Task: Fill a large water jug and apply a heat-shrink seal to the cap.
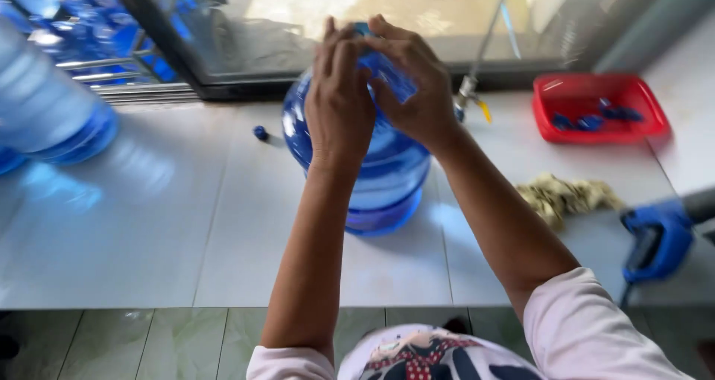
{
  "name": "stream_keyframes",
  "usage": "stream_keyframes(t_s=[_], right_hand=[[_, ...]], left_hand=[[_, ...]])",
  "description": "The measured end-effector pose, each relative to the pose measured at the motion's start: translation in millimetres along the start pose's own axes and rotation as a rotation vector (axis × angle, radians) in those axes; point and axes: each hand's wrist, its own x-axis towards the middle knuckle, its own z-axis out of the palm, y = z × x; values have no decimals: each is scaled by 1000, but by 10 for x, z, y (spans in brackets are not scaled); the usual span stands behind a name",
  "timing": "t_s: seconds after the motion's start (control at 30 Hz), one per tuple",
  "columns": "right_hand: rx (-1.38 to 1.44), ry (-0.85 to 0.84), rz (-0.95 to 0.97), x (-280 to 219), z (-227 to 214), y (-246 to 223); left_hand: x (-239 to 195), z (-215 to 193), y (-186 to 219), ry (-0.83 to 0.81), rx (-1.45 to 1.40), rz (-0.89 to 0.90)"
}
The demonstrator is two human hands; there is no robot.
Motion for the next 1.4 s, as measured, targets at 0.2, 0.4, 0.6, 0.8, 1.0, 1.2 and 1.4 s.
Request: stream_keyframes(t_s=[0.2, 0.4, 0.6, 0.8, 1.0, 1.2, 1.4], right_hand=[[156, 210, 240, -775, -366, -598], [-111, 282, 268, -1043, -1095, -914], [-248, 244, 217, -1268, -1911, -817], [-218, 144, 73, -1466, -3009, -365], [-196, 18, -4, -1378, -3695, -92], [-232, -22, -50, -1142, -4257, -368], [-324, -284, -258, -1114, -5146, -190]], left_hand=[[-471, 139, 915, 39, -278, 113], [-652, 538, 1494, -58, -495, 138], [-827, 1158, 2079, -31, -488, 128], [-902, 2033, 2824, 76, -361, 59], [-726, 2508, 3219, 106, -193, -18], [-575, 2854, 3658, 64, -138, 1], [-459, 3227, 4192, 157, -102, -22]])
